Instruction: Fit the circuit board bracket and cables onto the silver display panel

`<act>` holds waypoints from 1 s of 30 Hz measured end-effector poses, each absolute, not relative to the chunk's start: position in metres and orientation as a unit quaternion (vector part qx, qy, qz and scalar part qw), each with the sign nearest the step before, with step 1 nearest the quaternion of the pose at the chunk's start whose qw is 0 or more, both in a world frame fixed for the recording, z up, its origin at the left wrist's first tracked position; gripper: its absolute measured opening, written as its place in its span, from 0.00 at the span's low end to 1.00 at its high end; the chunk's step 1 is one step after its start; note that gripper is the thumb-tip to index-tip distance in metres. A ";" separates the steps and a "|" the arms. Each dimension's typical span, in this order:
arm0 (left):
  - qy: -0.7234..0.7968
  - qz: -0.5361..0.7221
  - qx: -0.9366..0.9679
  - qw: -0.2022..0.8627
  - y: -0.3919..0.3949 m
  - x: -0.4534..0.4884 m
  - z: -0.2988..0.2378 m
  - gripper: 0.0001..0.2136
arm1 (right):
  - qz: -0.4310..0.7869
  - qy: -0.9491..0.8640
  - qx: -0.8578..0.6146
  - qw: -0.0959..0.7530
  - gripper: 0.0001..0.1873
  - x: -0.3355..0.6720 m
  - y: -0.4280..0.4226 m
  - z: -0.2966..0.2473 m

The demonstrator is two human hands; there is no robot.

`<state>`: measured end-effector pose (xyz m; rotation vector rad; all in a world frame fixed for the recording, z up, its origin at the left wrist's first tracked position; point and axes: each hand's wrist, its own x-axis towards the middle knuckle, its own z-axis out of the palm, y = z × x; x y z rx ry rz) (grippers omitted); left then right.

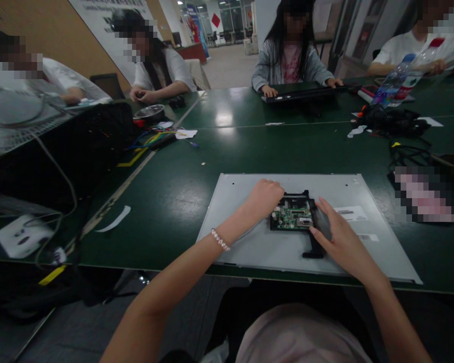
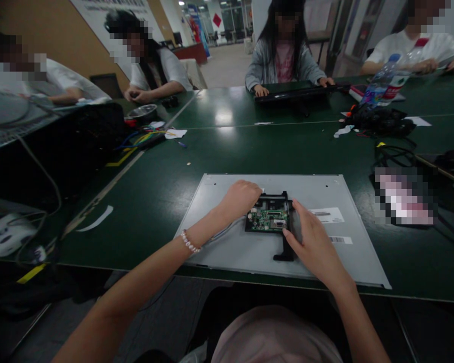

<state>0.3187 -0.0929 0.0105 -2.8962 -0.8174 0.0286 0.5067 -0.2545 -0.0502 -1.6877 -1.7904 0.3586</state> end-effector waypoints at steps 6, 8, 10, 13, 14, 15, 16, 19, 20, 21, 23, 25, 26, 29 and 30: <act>-0.264 0.022 -0.960 0.087 -0.099 0.326 0.011 0.08 | 0.138 -0.682 -0.640 0.326 0.38 0.508 -0.254 -0.048; -0.262 0.027 -0.960 0.094 -0.102 0.329 0.011 0.08 | 0.135 -0.683 -0.639 0.326 0.38 0.508 -0.254 -0.049; -0.263 0.030 -0.959 0.097 -0.104 0.330 0.011 0.08 | 0.132 -0.685 -0.638 0.326 0.38 0.509 -0.253 -0.049; -0.272 0.026 -0.958 0.090 -0.103 0.331 0.012 0.08 | 0.131 -0.687 -0.638 0.323 0.38 0.509 -0.253 -0.049; -0.275 0.023 -0.957 0.084 -0.102 0.330 0.012 0.08 | 0.131 -0.687 -0.638 0.321 0.38 0.509 -0.253 -0.049; -0.278 0.019 -0.957 0.077 -0.101 0.330 0.012 0.08 | 0.132 -0.687 -0.639 0.319 0.38 0.509 -0.253 -0.049; -0.283 0.015 -0.957 0.070 -0.099 0.329 0.013 0.09 | 0.132 -0.687 -0.640 0.317 0.38 0.509 -0.253 -0.049; -0.303 0.005 -0.952 0.051 -0.095 0.327 0.016 0.10 | 0.128 -0.685 -0.644 0.316 0.38 0.509 -0.253 -0.050; -0.310 0.001 -0.950 0.046 -0.094 0.327 0.016 0.11 | 0.126 -0.685 -0.644 0.317 0.38 0.509 -0.253 -0.051; -0.314 -0.004 -0.948 0.043 -0.094 0.326 0.017 0.11 | 0.125 -0.685 -0.643 0.318 0.38 0.509 -0.253 -0.051; -0.311 -0.014 -0.949 0.044 -0.094 0.326 0.016 0.11 | 0.123 -0.687 -0.640 0.321 0.39 0.510 -0.252 -0.052; -0.300 -0.021 -0.952 0.052 -0.095 0.325 0.014 0.10 | 0.122 -0.688 -0.638 0.324 0.39 0.510 -0.253 -0.052; -0.296 -0.021 -0.953 0.056 -0.095 0.326 0.013 0.10 | 0.122 -0.688 -0.638 0.324 0.39 0.510 -0.253 -0.051; -0.295 -0.024 -0.953 0.063 -0.095 0.327 0.011 0.09 | 0.121 -0.688 -0.637 0.325 0.39 0.511 -0.254 -0.051; -0.297 -0.026 -0.952 0.065 -0.095 0.327 0.010 0.09 | 0.120 -0.689 -0.636 0.325 0.39 0.511 -0.254 -0.051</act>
